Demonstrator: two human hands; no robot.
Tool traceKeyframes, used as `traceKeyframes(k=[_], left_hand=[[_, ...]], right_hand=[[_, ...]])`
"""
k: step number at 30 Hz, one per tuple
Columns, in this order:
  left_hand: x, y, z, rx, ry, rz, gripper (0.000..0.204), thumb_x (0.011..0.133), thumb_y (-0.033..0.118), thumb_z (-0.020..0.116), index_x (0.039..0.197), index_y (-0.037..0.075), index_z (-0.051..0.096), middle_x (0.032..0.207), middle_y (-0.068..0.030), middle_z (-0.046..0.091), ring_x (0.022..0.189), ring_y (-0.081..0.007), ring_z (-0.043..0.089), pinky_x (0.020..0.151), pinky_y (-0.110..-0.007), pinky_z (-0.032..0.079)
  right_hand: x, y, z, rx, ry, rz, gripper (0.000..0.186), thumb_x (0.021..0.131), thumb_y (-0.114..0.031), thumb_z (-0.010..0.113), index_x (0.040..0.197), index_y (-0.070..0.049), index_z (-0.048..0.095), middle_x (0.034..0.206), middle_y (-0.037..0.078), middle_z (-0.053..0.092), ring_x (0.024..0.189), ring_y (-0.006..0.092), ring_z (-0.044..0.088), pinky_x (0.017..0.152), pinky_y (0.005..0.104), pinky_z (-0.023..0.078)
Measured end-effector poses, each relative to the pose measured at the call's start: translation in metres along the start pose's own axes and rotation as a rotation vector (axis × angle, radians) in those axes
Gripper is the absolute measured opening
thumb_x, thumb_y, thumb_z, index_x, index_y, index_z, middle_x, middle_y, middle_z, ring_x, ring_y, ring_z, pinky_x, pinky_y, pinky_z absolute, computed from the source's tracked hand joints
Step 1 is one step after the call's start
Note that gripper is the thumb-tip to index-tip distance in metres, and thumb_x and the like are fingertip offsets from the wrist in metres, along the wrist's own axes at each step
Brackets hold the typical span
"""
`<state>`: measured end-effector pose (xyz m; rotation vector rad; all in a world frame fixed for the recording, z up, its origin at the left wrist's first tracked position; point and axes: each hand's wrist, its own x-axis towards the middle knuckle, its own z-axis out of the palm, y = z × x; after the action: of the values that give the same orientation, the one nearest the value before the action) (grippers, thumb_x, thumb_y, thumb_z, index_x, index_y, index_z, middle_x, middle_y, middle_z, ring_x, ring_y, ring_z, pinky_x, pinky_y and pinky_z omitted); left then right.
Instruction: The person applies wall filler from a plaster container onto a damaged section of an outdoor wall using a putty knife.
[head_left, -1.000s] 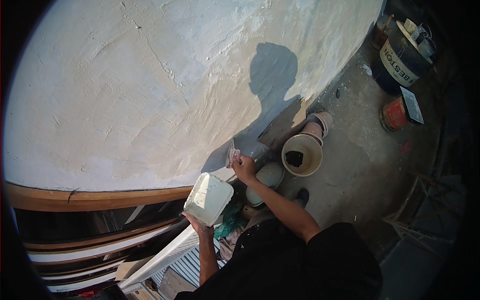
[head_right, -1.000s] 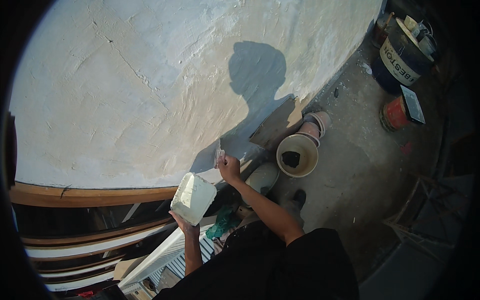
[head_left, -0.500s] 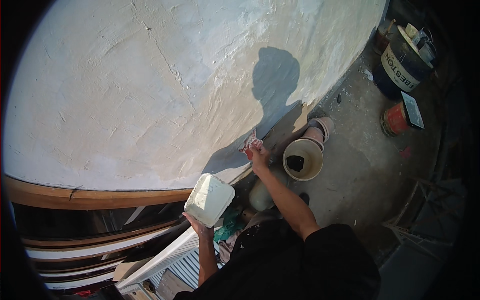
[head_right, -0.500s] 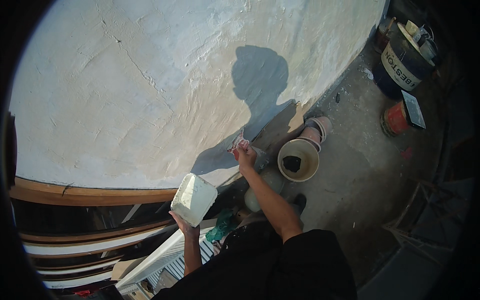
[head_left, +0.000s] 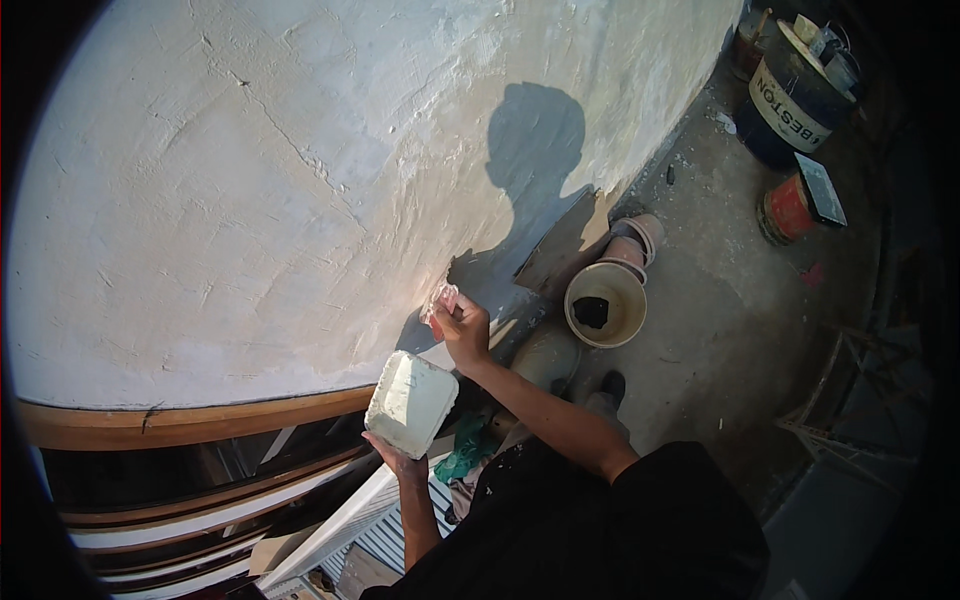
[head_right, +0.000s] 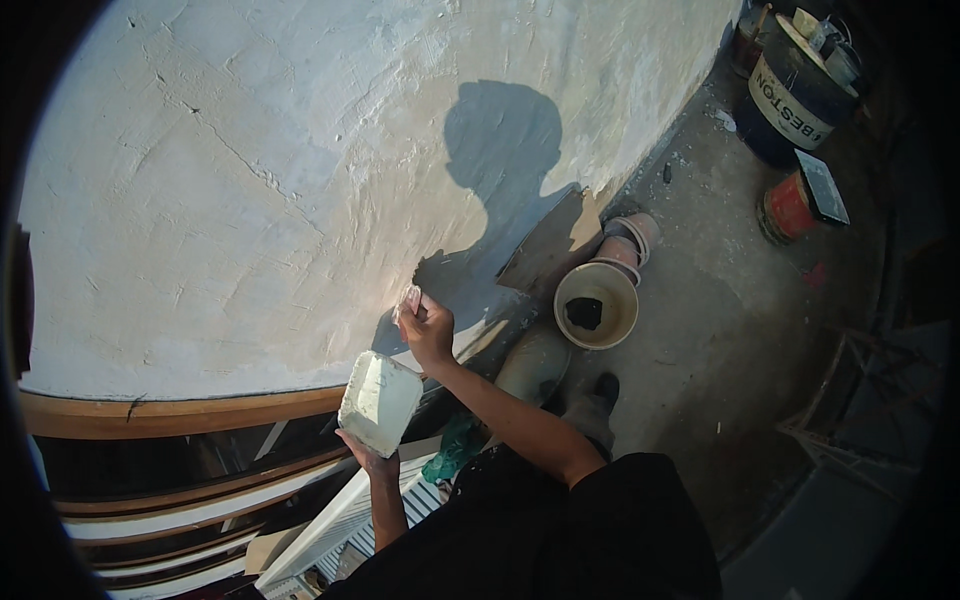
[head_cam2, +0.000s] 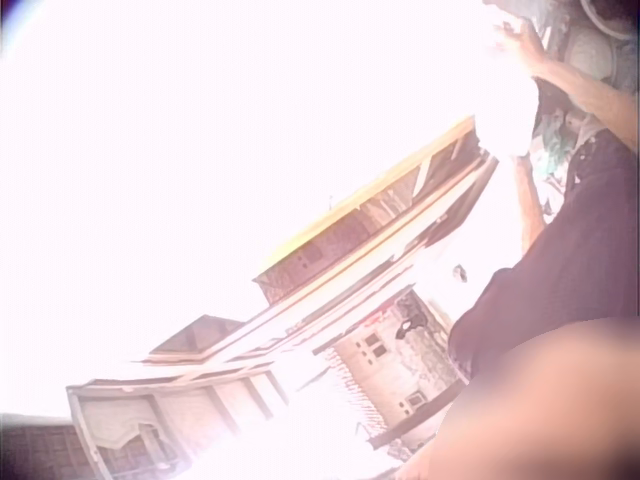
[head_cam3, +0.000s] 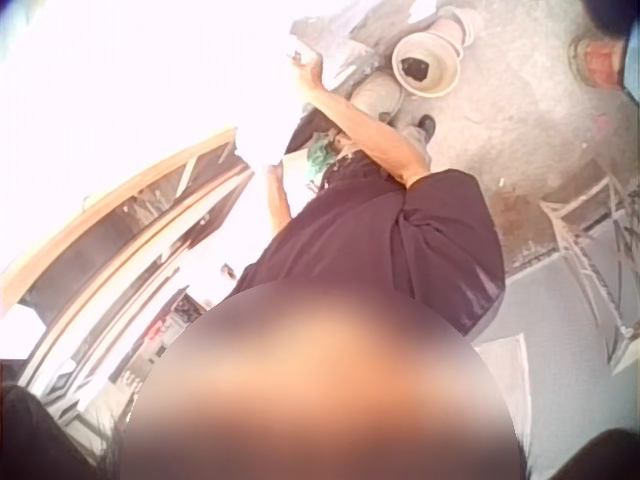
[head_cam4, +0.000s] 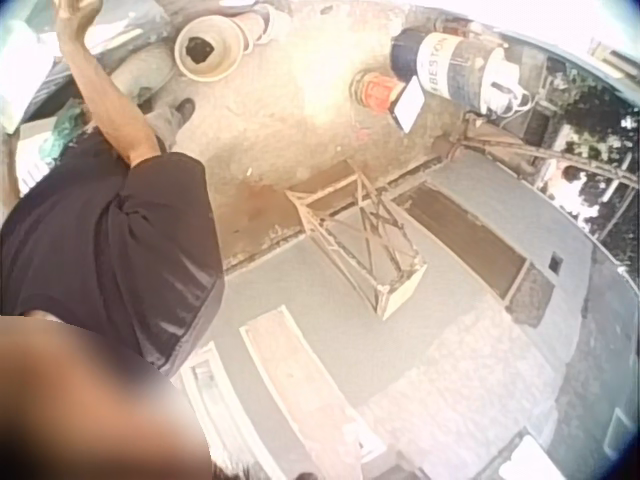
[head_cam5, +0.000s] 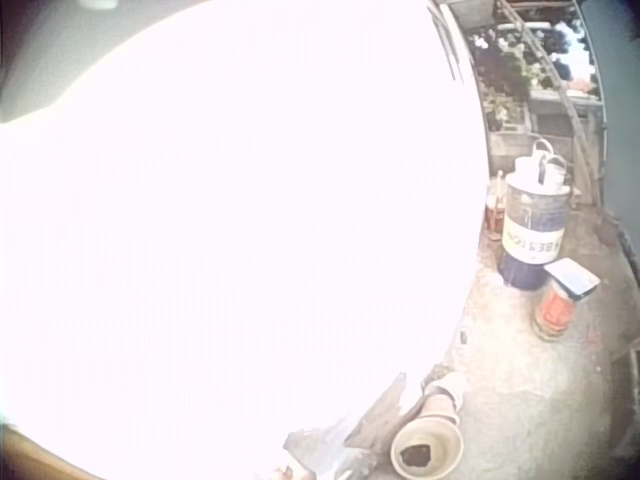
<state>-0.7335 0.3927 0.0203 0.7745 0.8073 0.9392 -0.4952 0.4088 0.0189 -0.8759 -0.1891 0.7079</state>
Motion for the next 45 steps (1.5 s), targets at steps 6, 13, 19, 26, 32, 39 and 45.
traceKeyframes(k=[6, 13, 19, 26, 32, 39, 45], left_hand=[[-0.001, -0.001, -0.003, -0.006, -0.026, -0.010, 0.071, 0.092, 0.064, 0.028, 0.140, 0.012, 0.030, 0.141, -0.0068, 0.037, 0.129, -0.0244, 0.037, 0.108, -0.041, 0.031], [0.006, 0.000, 0.014, -0.016, 0.079, -0.124, 0.070, 0.092, 0.063, 0.027, 0.140, 0.012, 0.032, 0.140, -0.0070, 0.039, 0.127, -0.0252, 0.040, 0.106, -0.041, 0.033], [0.010, 0.000, 0.011, -0.022, 0.082, -0.123, 0.070, 0.093, 0.063, 0.025, 0.140, 0.013, 0.031, 0.141, -0.0071, 0.038, 0.128, -0.0256, 0.040, 0.106, -0.042, 0.034], [0.014, 0.000, 0.019, 0.041, 0.045, -0.124, 0.071, 0.092, 0.065, 0.023, 0.142, 0.014, 0.028, 0.143, -0.0068, 0.034, 0.130, -0.0257, 0.037, 0.107, -0.042, 0.032], [0.009, 0.005, 0.004, 0.006, 0.022, -0.102, 0.072, 0.092, 0.065, 0.024, 0.142, 0.014, 0.028, 0.143, -0.0070, 0.035, 0.130, -0.0258, 0.037, 0.107, -0.043, 0.031], [0.010, 0.003, 0.003, 0.021, 0.026, -0.117, 0.071, 0.092, 0.064, 0.026, 0.140, 0.013, 0.030, 0.142, -0.0071, 0.037, 0.128, -0.0258, 0.039, 0.106, -0.041, 0.034], [0.012, 0.003, 0.006, 0.015, 0.045, -0.120, 0.072, 0.092, 0.065, 0.025, 0.141, 0.013, 0.030, 0.142, -0.0069, 0.037, 0.129, -0.0260, 0.039, 0.106, -0.042, 0.034]], right_hand=[[0.010, 0.028, -0.092, -0.012, 0.300, 0.033, 0.016, 0.086, -0.002, 0.059, 0.101, 0.001, 0.061, 0.094, 0.004, 0.065, 0.083, 0.0093, 0.060, 0.075, 0.0256, 0.047], [0.054, 0.056, -0.104, -0.054, 0.430, -0.009, 0.013, 0.085, -0.003, 0.060, 0.098, 0.000, 0.062, 0.090, 0.003, 0.064, 0.078, 0.0092, 0.059, 0.071, 0.0246, 0.047], [0.037, 0.011, -0.044, 0.016, 0.143, -0.037, 0.003, 0.085, -0.004, 0.058, 0.086, -0.002, 0.061, 0.073, 0.000, 0.059, 0.062, 0.0048, 0.051, 0.054, 0.0216, 0.041], [0.013, -0.020, 0.002, -0.074, -0.129, -0.184, 0.003, 0.088, -0.003, 0.056, 0.088, 0.000, 0.056, 0.068, 0.000, 0.057, 0.058, 0.0034, 0.049, 0.051, 0.0202, 0.037], [-0.015, -0.033, -0.033, -0.111, 0.018, -0.111, 0.012, 0.088, -0.004, 0.058, 0.099, 0.001, 0.060, 0.090, 0.004, 0.064, 0.079, 0.0063, 0.058, 0.068, 0.0220, 0.047], [0.049, 0.057, -0.165, -0.114, 0.387, 0.034, 0.016, 0.086, -0.005, 0.060, 0.101, 0.001, 0.061, 0.092, 0.004, 0.064, 0.078, 0.0085, 0.059, 0.068, 0.0246, 0.048], [0.074, 0.071, -0.162, -0.196, 0.343, 0.055, 0.017, 0.086, -0.006, 0.061, 0.101, 0.000, 0.062, 0.093, 0.004, 0.065, 0.078, 0.0094, 0.060, 0.069, 0.0246, 0.047]])
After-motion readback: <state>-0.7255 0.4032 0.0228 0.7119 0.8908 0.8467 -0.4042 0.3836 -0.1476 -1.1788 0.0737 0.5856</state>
